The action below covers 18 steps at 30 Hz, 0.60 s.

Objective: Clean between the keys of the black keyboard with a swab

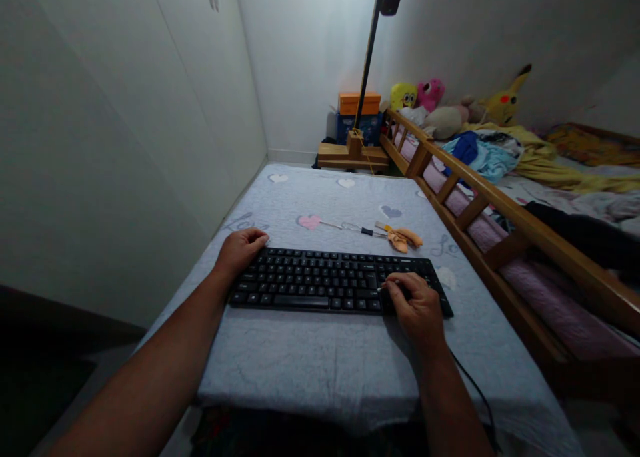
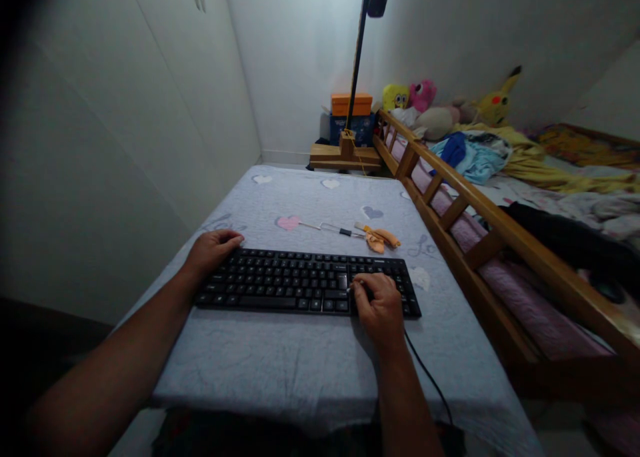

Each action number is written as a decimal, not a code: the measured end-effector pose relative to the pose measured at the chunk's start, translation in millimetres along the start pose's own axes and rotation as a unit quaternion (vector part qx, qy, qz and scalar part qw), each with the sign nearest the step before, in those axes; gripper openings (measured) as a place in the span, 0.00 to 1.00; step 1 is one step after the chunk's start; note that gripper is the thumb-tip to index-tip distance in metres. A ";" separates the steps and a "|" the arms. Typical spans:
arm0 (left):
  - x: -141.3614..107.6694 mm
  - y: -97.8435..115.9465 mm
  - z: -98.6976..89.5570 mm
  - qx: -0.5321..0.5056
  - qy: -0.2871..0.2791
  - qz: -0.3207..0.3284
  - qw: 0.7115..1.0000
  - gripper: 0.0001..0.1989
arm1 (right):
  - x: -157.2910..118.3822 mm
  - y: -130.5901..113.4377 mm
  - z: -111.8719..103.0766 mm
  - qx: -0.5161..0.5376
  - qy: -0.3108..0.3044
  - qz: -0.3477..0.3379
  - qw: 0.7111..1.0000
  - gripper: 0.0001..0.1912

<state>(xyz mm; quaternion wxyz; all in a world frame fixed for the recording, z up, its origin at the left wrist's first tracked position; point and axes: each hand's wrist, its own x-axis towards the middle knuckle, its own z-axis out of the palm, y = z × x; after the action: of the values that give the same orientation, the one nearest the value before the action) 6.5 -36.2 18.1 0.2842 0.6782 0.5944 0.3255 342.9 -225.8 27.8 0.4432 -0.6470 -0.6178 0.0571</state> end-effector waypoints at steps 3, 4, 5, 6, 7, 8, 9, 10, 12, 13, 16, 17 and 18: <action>1.0 -2.0 0.6 -0.001 0.003 0.001 1.000 0.18 | -0.3 0.1 0.0 -0.002 0.002 -0.004 1.000 0.06; 1.4 -2.7 0.7 -0.002 0.004 0.002 1.000 0.18 | -0.4 0.0 -0.3 -0.001 0.002 -0.004 1.000 0.06; 1.6 -3.2 0.8 -0.004 0.004 0.002 1.000 0.18 | -0.5 -0.1 -0.5 -0.001 0.002 -0.005 1.000 0.06; 1.7 -3.5 0.8 -0.006 0.004 0.002 1.000 0.18 | -0.5 -0.1 -0.8 -0.001 0.000 -0.006 1.000 0.06; 1.7 -3.6 0.8 -0.007 0.003 0.003 1.000 0.18 | -0.6 -0.1 -1.1 -0.002 -0.002 -0.006 1.000 0.06; 1.6 -3.5 0.8 -0.007 0.002 0.004 1.000 0.18 | -0.6 -0.2 -1.4 -0.002 -0.005 -0.006 1.000 0.06; 1.4 -3.2 0.7 -0.007 0.001 0.004 1.000 0.18 | -0.7 -0.3 -1.8 -0.001 -0.008 -0.006 1.000 0.06; 1.1 -2.9 0.7 -0.007 0.001 0.005 1.000 0.18 | -0.7 -0.5 -2.1 0.001 -0.011 -0.005 1.000 0.06; 0.7 -2.3 0.6 -0.006 0.001 0.007 1.000 0.18 | -0.8 -1.4 -2.8 0.007 -0.016 -0.004 1.000 0.06; 0.6 -2.1 0.5 -0.005 0.002 0.007 1.000 0.18 | -0.8 -2.0 -3.2 0.009 -0.017 -0.005 1.000 0.06; 0.5 -1.4 0.2 0.000 0.006 0.008 1.000 0.18 | -0.6 -3.9 -4.0 0.011 -0.018 -0.006 1.000 0.06; 0.5 -1.1 0.1 0.001 0.006 0.006 1.000 0.18 | -0.5 -4.5 -4.2 0.011 -0.017 -0.006 1.000 0.06; 0.5 -0.8 0.0 0.001 0.007 0.005 1.000 0.18 | -0.5 -4.9 -4.3 0.011 -0.017 -0.005 1.000 0.06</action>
<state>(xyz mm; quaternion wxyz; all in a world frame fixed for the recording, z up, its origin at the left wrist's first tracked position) 6.1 -35.6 17.5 0.2778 0.6791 0.5936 0.3305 341.7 -229.1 33.3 0.4402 -0.6379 -0.6278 0.0721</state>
